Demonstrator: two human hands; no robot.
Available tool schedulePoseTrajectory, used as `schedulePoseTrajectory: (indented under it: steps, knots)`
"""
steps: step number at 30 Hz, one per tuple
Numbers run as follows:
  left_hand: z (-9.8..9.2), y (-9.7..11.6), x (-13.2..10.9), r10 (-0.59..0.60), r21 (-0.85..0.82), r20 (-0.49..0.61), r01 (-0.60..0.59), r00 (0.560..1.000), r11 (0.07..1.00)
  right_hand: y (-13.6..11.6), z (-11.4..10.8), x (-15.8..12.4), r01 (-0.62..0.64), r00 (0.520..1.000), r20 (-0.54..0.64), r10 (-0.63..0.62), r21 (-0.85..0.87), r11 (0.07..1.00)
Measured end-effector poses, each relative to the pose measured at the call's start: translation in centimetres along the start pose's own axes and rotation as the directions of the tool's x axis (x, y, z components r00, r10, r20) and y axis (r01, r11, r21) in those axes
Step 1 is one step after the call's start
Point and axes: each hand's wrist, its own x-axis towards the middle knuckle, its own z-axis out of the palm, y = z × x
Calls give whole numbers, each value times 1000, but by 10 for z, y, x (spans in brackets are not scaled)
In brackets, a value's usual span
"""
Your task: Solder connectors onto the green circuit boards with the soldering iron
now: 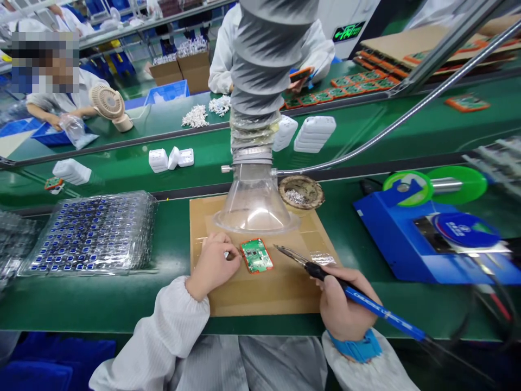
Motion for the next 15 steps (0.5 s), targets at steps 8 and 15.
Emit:
schedulePoseTrajectory:
  steps: [8, 15]
  knots:
    - [-1, -5, -9, 136, 105, 36, -139, 990, 985, -4, 9, 41, 9, 989, -145, -7, 11, 1000]
    - [-25, -27, -22, -108, -454, 129, 156, 986, 877, 11, 20, 49, -208, 977, 50, 207, 14, 978]
